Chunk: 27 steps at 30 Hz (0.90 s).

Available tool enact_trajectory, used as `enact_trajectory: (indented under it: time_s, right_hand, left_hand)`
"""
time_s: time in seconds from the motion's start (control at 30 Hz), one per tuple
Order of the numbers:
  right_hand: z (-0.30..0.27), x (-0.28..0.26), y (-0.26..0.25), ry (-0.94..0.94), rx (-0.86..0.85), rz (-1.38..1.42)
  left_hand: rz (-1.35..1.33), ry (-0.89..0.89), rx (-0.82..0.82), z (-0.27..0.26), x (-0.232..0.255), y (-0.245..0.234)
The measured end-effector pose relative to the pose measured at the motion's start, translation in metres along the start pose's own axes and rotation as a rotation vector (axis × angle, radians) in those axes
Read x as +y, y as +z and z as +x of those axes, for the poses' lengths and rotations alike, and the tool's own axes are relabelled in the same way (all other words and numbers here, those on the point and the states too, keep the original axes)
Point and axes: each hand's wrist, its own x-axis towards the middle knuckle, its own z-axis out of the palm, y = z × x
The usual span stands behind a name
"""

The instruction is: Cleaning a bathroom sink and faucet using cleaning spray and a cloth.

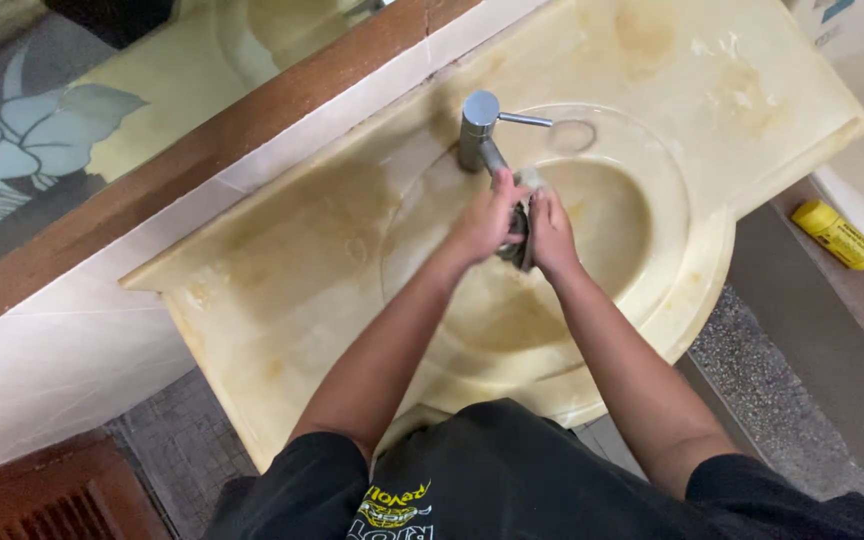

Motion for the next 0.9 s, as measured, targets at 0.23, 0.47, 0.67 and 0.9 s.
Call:
enact_trajectory:
  time_s: [0.23,0.47,0.67,0.9]
  right_hand:
    - [0.025,0.041,-0.004,0.288,0.328,0.508]
    - [0.071,-0.062,0.046,-0.044,-0.005,-0.981]
    - [0.074,-0.039,0.04,0.02,-0.079,-0.974]
    - [0.075,-0.047,0.018,-0.18,-0.073,-0.734]
  left_hand:
    - [1.169,0.732,0.43,0.006,0.108,-0.026]
    - [1.579,0.629,0.076,0.054,0.121,-0.037]
    - [1.572,0.655,0.133,0.058,0.116,-0.034]
    - [1.439,0.805,0.138,0.072,0.098,-0.047]
